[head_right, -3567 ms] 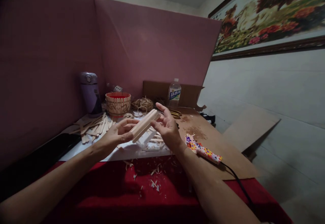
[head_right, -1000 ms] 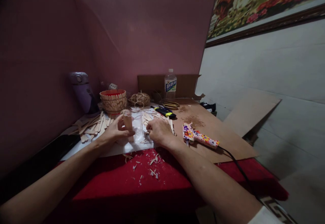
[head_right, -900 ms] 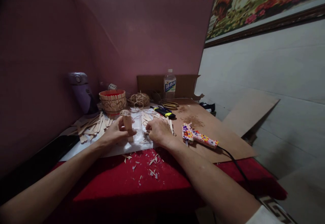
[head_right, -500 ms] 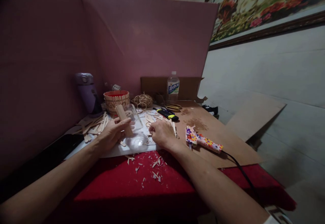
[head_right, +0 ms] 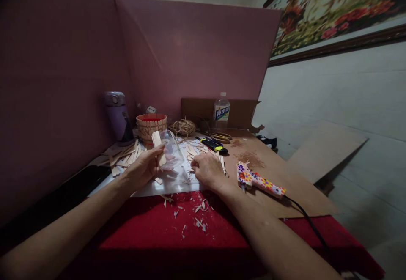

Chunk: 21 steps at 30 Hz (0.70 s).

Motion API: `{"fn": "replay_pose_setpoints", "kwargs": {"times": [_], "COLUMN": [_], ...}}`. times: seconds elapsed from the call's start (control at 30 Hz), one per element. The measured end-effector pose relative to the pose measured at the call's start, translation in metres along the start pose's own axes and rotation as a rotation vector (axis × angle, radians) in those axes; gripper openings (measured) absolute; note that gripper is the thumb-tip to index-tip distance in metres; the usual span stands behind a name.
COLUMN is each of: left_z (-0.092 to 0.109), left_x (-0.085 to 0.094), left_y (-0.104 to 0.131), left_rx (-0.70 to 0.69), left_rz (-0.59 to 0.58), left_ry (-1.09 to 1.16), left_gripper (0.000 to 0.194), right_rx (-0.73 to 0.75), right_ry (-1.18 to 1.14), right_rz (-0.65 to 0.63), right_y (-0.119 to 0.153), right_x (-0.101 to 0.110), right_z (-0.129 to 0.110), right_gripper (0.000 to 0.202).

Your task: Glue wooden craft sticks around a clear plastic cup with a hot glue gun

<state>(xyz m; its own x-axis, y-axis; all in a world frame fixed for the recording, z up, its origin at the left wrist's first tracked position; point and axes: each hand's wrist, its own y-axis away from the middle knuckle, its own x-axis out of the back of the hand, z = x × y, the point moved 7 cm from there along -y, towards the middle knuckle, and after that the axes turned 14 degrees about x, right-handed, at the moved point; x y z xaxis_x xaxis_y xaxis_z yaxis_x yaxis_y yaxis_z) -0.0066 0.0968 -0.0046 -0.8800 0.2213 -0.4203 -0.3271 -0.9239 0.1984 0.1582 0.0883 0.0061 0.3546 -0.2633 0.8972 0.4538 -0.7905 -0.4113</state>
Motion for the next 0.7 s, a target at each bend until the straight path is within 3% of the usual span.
{"fn": "replay_pose_setpoints", "kwargs": {"times": [0.13, 0.4, 0.7], "left_z": [0.001, -0.001, 0.005], "left_x": [0.007, 0.006, -0.013], "left_y": [0.0, 0.002, 0.013], "left_rx": [0.007, 0.099, 0.156], "left_rz": [0.08, 0.071, -0.207], "left_ry": [0.108, 0.249, 0.22], "left_gripper": [0.035, 0.042, 0.047], "right_rx": [-0.002, -0.008, -0.002], "right_ry": [-0.004, -0.003, 0.003], "right_rz": [0.001, -0.007, -0.018], "right_y": [0.0, 0.0, 0.0], "right_x": [0.0, -0.001, -0.001], "right_z": [0.001, 0.001, 0.0], "right_gripper": [0.019, 0.02, 0.02]}}
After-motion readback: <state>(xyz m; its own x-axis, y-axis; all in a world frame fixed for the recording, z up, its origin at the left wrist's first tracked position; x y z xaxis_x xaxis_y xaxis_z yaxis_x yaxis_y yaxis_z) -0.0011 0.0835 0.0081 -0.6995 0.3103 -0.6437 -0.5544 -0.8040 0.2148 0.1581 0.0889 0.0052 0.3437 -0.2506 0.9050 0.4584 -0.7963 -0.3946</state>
